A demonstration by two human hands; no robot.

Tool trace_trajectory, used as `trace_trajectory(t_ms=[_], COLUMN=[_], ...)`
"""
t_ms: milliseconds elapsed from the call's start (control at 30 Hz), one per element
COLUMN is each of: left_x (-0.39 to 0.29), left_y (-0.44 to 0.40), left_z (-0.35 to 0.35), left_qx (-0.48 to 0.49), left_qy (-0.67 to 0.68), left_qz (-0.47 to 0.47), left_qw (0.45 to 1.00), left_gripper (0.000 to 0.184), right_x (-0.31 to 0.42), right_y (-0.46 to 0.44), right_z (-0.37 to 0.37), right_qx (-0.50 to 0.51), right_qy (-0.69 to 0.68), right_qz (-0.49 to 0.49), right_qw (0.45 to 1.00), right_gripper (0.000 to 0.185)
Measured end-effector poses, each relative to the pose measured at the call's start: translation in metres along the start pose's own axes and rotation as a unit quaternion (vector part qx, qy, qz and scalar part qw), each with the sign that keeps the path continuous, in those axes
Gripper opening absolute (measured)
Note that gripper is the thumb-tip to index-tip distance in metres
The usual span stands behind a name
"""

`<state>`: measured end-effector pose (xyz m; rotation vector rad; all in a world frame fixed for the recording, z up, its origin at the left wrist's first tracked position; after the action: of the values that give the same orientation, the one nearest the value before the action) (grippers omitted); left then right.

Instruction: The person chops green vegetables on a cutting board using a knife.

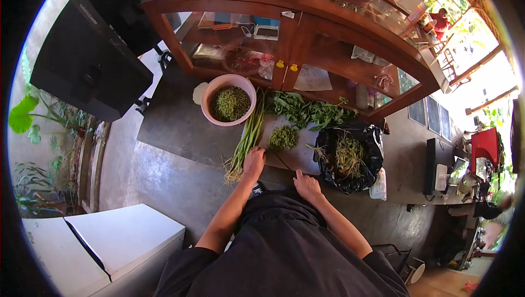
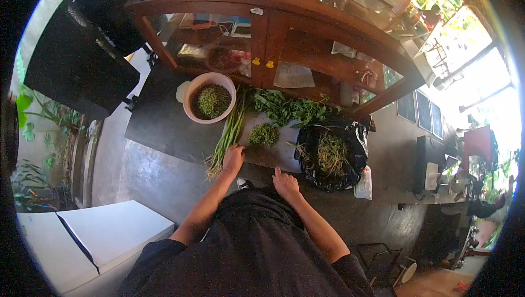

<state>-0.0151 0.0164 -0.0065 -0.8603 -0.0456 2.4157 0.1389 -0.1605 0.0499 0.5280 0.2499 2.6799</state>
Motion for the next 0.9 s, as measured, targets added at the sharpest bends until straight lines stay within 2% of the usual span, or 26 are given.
trace_trajectory(t_ms=[67, 333, 533, 600, 733, 833, 900], left_x=[-0.001, -0.002, 0.004, 0.004, 0.004, 0.001, 0.002], left_y=[-0.001, -0.001, -0.002, -0.001, 0.0, 0.001, 0.001], left_z=[0.0, -0.002, -0.006, -0.006, -0.007, -0.006, -0.004], left_qx=[-0.006, 0.009, -0.005, -0.009, -0.022, -0.028, -0.035], left_qy=[-0.002, 0.022, 0.03, 0.026, 0.023, 0.0, 0.007], left_qz=[-0.009, 0.053, 0.021, 0.025, 0.022, 0.008, 0.006], left_qw=[1.0, 0.998, 0.999, 0.999, 0.999, 1.0, 0.999], left_gripper=[0.021, 0.018, 0.017, 0.016, 0.015, 0.015, 0.015], right_x=[0.0, -0.004, -0.007, -0.009, -0.009, -0.005, -0.004], right_y=[0.006, 0.012, 0.007, 0.002, -0.012, -0.023, -0.025], right_z=[0.004, 0.008, -0.005, -0.016, -0.03, -0.034, -0.032], right_qx=[0.002, 0.036, 0.075, 0.063, 0.063, 0.057, 0.092], right_qy=[0.004, 0.014, 0.047, 0.015, 0.005, -0.008, -0.011], right_qz=[0.005, 0.007, -0.001, -0.036, -0.033, -0.006, -0.015], right_qw=[1.0, 0.999, 0.996, 0.997, 0.997, 0.998, 0.996], right_gripper=[0.03, 0.032, 0.032, 0.028, 0.029, 0.032, 0.037])
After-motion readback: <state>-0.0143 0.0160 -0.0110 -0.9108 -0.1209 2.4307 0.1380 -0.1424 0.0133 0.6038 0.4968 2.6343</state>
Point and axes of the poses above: each hand's wrist, its own y-axis away from the middle knuckle, its own z-axis out of the back of the hand, x = y × z, the point moved 1 cm from there along -y, towards the middle knuckle, and after that the axes turned 10 degrees about -x, right-handed, at the moved point
